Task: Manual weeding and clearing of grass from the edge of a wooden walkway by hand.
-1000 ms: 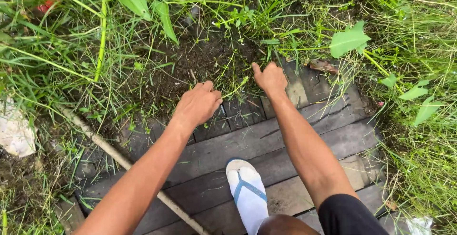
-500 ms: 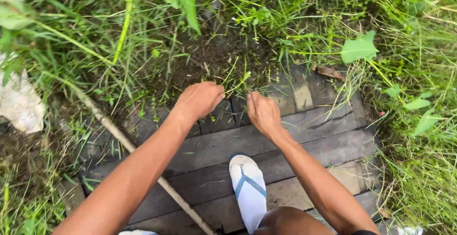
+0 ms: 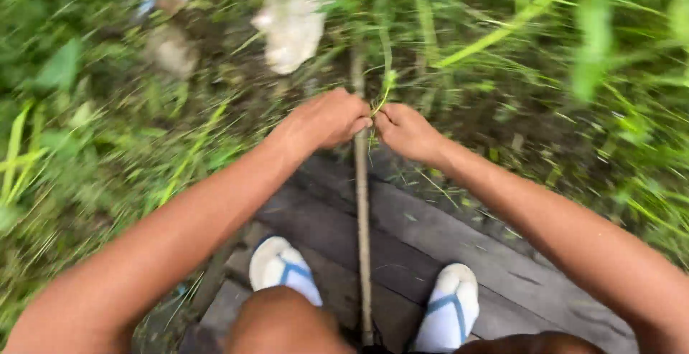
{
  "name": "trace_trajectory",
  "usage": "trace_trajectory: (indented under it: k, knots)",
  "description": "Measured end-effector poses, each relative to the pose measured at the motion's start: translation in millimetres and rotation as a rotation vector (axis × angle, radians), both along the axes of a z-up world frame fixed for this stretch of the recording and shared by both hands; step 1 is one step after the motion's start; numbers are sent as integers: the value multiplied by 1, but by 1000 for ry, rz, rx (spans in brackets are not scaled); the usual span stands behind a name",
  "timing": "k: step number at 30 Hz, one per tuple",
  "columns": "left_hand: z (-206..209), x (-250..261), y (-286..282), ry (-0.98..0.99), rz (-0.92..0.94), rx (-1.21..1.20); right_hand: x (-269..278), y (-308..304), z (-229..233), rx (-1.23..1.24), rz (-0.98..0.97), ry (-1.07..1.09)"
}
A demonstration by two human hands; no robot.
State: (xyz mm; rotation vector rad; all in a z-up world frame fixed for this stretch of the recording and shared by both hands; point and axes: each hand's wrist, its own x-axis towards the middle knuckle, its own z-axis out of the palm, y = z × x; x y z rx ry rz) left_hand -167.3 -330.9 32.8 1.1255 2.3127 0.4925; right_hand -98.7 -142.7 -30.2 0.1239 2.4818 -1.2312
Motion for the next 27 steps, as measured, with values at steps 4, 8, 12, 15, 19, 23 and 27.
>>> trace_trajectory:
  k: [4, 8, 12, 15, 19, 23, 27]
  knots:
    - [6, -18, -146, 27, 244, -6, -62, -138, -3, -91, 189, -71]
    - [29, -10, -258, 58, 419, -147, -71, -272, 39, -482, 104, -363]
    - [-4, -3, -319, 126, 515, -434, -87, -307, 8, -442, 99, -534]
    - [-17, -9, -301, 126, 458, -454, -83, -283, 18, -237, 120, -407]
    - [-22, -19, -217, 101, 316, -352, -68, -190, 19, -141, 22, -137]
    - [-4, -1, -81, 55, 52, -211, -15, -59, 42, -126, -132, -132]
    - [6, 33, 59, 132, -216, -90, 65, 76, 82, -66, -432, -146]
